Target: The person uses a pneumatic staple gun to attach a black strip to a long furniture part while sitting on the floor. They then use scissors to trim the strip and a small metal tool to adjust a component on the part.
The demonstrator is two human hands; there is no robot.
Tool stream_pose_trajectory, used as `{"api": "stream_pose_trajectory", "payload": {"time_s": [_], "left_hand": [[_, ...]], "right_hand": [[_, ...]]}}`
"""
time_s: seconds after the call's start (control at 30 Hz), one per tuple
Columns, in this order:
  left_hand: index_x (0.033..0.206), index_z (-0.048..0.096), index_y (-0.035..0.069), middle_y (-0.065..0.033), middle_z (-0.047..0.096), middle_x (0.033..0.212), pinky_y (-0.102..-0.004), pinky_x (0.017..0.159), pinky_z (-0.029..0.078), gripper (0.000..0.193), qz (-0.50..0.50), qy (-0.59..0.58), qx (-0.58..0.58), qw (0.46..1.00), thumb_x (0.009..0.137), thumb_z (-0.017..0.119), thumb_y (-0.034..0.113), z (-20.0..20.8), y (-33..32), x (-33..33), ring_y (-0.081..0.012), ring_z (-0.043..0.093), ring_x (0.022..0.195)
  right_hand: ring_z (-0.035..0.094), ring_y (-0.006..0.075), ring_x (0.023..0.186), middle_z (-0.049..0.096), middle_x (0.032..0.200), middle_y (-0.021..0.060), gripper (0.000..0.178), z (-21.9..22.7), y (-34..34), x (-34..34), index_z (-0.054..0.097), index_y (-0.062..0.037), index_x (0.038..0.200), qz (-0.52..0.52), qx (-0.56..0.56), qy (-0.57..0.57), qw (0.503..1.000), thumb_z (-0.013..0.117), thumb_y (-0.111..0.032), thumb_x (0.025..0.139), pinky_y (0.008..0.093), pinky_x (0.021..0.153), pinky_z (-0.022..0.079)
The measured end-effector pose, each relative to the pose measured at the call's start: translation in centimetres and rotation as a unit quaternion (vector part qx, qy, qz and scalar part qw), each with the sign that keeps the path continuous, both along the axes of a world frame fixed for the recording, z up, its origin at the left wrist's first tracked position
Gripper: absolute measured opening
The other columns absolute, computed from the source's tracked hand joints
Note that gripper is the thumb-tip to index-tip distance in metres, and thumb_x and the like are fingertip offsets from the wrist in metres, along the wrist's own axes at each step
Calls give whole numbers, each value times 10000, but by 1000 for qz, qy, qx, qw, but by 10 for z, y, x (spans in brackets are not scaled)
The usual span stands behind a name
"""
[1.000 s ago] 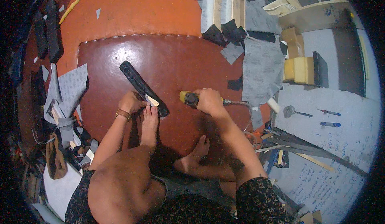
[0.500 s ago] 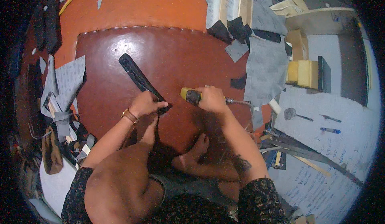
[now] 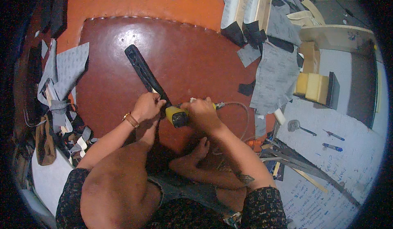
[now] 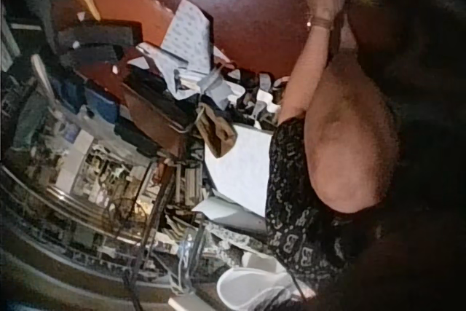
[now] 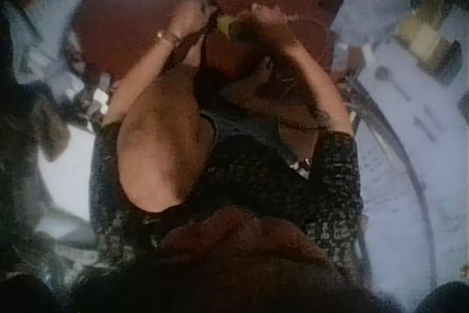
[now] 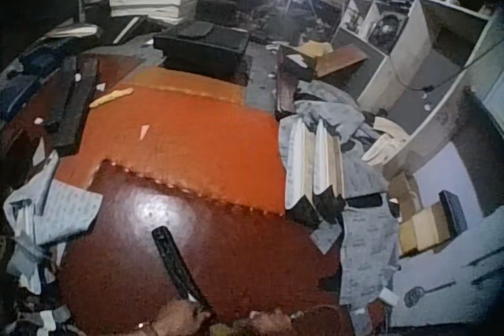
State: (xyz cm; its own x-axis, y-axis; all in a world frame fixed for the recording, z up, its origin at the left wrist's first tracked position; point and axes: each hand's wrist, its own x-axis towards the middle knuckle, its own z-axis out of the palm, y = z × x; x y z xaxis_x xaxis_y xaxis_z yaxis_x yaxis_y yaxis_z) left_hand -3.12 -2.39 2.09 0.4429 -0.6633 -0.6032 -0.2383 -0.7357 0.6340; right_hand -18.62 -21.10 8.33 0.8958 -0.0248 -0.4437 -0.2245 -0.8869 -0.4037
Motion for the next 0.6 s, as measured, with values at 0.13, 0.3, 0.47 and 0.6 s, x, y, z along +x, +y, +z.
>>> {"api": "stream_pose_trajectory", "payload": {"time_s": [0.13,0.3,0.47,0.6], "left_hand": [[782,693,12,-243,669,744,-533,693,521,365,47,-21,-24,998,936,713,343,-1,21,-9,-446,673,733],[856,747,47,-217,712,798,-526,715,556,305,11,-82,17,996,932,701,339,9,22,-10,-422,708,791],[913,786,82,-196,746,863,-511,767,583,262,-7,-107,43,993,915,705,331,10,20,-10,-399,730,849],[913,786,79,-213,741,856,-525,746,582,287,14,-112,33,993,918,700,353,7,22,-12,-408,728,840]], "right_hand": [[698,343,934,730,937,109,371,-5,-3,-4,759,-188,1106,0,12,-22,1000,789,-168,737,484,795,445],[707,341,939,731,941,110,374,-6,-4,4,751,-207,1148,28,0,16,999,766,-188,774,499,800,473],[713,338,962,737,963,110,426,4,-11,21,727,-249,1227,83,-20,78,993,762,-237,802,515,822,490],[720,324,999,747,1002,106,419,6,-15,38,720,-261,1243,98,-42,97,990,737,-250,825,515,859,482]]}}
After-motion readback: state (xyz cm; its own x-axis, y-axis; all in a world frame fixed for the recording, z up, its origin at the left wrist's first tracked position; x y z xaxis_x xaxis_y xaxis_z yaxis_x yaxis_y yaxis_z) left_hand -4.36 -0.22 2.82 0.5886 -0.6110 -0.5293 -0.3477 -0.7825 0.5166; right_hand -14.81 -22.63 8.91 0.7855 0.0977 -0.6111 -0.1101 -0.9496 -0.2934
